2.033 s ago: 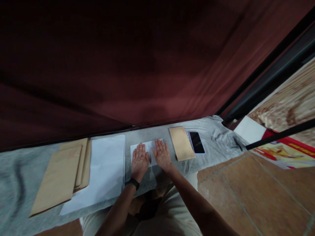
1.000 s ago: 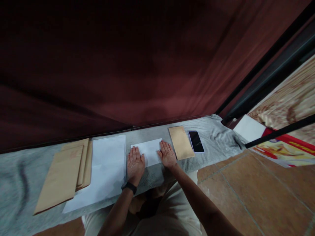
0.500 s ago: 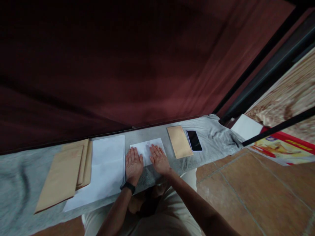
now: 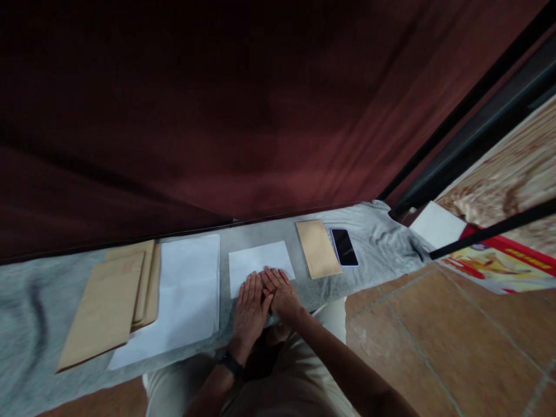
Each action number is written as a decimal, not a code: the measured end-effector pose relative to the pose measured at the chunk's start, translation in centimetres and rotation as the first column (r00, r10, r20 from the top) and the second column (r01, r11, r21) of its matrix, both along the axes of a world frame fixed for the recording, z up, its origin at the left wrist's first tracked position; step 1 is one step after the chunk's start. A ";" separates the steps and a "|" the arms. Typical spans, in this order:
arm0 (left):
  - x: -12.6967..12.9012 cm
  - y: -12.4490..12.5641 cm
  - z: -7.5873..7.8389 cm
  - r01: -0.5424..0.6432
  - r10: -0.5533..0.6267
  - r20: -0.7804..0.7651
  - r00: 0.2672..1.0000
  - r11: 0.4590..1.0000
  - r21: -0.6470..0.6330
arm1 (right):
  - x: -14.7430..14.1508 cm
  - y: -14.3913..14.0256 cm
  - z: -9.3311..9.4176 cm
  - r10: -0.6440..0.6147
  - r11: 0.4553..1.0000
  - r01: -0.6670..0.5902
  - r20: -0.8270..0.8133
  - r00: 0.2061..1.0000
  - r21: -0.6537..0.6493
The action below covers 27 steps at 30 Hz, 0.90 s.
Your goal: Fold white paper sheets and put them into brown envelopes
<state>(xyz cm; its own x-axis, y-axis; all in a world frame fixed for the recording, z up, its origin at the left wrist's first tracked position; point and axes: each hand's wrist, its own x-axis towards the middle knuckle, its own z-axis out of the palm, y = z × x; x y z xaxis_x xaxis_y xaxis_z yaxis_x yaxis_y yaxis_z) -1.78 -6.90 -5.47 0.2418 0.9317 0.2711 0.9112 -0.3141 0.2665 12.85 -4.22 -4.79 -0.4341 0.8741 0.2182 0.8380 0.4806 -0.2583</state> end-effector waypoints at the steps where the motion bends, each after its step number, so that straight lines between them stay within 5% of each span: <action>1: -0.2 -0.2 0.1 -0.002 0.002 -0.008 1.000 1.000 -0.002 | 0.2 -0.1 0.0 -0.019 1.000 0.019 0.000 1.000 0.003; 20: -3.5 -2.9 0.6 -0.165 0.165 0.000 0.986 0.985 0.044 | 5.2 -2.4 -0.3 -0.213 0.973 0.214 -0.024 0.977 0.086; 27: -1.1 1.0 1.7 -0.023 0.024 0.085 0.996 1.000 -0.011 | 2.7 0.4 0.9 -0.155 0.987 0.158 -0.074 0.985 0.036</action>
